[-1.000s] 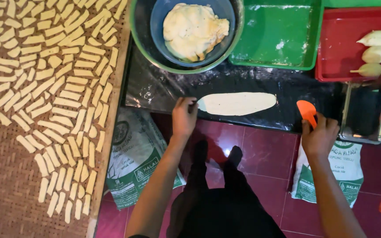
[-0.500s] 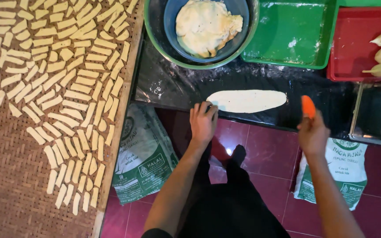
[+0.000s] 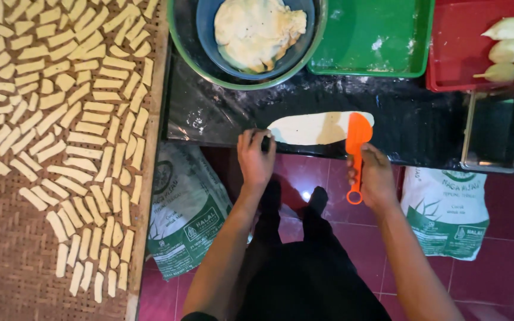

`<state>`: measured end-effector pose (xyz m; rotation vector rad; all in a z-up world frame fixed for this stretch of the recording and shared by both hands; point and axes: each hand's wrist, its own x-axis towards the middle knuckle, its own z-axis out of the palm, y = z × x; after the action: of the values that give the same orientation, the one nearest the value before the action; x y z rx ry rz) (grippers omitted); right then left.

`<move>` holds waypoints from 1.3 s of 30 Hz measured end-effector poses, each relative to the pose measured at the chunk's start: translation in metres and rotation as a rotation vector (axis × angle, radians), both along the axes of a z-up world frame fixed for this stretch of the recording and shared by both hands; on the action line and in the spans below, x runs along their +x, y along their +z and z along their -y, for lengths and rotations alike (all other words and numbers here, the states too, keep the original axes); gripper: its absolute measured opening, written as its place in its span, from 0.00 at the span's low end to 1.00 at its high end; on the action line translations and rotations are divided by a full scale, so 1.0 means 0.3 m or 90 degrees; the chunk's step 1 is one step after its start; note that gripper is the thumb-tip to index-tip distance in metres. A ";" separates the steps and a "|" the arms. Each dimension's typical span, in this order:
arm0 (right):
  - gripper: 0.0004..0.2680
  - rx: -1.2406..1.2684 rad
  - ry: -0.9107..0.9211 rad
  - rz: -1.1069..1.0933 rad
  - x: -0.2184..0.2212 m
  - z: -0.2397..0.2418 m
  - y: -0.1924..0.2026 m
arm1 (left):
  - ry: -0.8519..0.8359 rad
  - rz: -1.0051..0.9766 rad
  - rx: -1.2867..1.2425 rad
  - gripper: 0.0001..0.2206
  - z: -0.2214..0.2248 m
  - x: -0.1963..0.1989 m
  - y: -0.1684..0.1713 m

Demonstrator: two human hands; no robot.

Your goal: Rolling dough into balls, flattening them using a manual roller and by hand, then cutting them into strips with a knife to prepare snacks.

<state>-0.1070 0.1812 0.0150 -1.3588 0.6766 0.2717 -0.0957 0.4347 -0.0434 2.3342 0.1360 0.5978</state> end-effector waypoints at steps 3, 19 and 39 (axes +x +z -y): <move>0.08 -0.139 0.100 0.029 -0.016 -0.076 0.018 | 0.009 -0.023 0.034 0.06 0.007 -0.004 -0.053; 0.16 -0.418 0.477 0.035 0.084 -0.316 0.087 | -0.031 -0.063 -0.017 0.09 -0.015 0.028 -0.049; 0.11 -0.772 0.717 0.004 0.182 -0.554 0.026 | -0.061 -0.088 -0.019 0.04 -0.021 0.028 -0.073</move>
<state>-0.0523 0.3472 0.0228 -2.8369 -0.1094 0.8186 -0.0874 0.4410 -0.0654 2.3377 0.0955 0.3852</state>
